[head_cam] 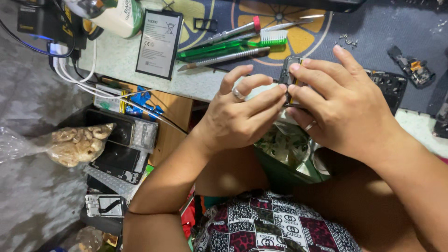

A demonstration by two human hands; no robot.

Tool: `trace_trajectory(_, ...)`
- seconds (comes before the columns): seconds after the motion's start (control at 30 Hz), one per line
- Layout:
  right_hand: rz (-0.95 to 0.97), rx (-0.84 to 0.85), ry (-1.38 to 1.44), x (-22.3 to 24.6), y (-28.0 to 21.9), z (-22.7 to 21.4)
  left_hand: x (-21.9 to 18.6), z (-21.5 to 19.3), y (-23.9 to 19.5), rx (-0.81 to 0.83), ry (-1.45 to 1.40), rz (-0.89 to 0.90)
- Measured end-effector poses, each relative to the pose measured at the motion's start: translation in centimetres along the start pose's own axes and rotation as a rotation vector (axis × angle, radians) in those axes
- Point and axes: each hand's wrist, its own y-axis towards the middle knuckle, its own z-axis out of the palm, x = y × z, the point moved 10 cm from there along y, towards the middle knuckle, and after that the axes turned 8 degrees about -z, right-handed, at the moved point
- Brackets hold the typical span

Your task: The person uses a screwdriver to remove screws from the back of a disassembled mobile phone. They then use a prying tool to lift a component near the battery. The person continues to remove screws from the phone chassis.

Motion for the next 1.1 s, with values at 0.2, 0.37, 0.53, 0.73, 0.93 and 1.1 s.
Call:
trace_trajectory(0.2, 0.064, -0.029, 0.148, -0.2, -0.4, 0.3, -0.8, 1.3, 1.1, 0.021, 0.010, -0.119)
trace_trajectory(0.37, 0.092, -0.075, 0.326, -1.2, -0.7, 0.2, -0.2, 0.1, 0.5, -0.067, -0.021, -0.170)
trace_trajectory(0.53, 0.052, -0.068, 0.274, -0.9, -0.6, 0.1, 1.2, -1.3, -0.9, -0.069, -0.137, -0.226)
trace_trajectory(0.73, 0.051, -0.101, 0.180, 0.0, -0.2, -0.5, 6.1, -5.4, -2.0, -0.116, 0.119, -0.370)
trace_trajectory(0.93, 0.125, -0.066, 0.018, 0.7, -0.3, 0.3, 7.5, -4.0, -1.5, -0.004, 0.317, -0.296)
trace_trajectory(1.1, 0.175, -0.125, 0.227, -0.5, -0.9, 0.4, 8.1, -4.4, 0.1, -0.025, 0.255, -0.296)
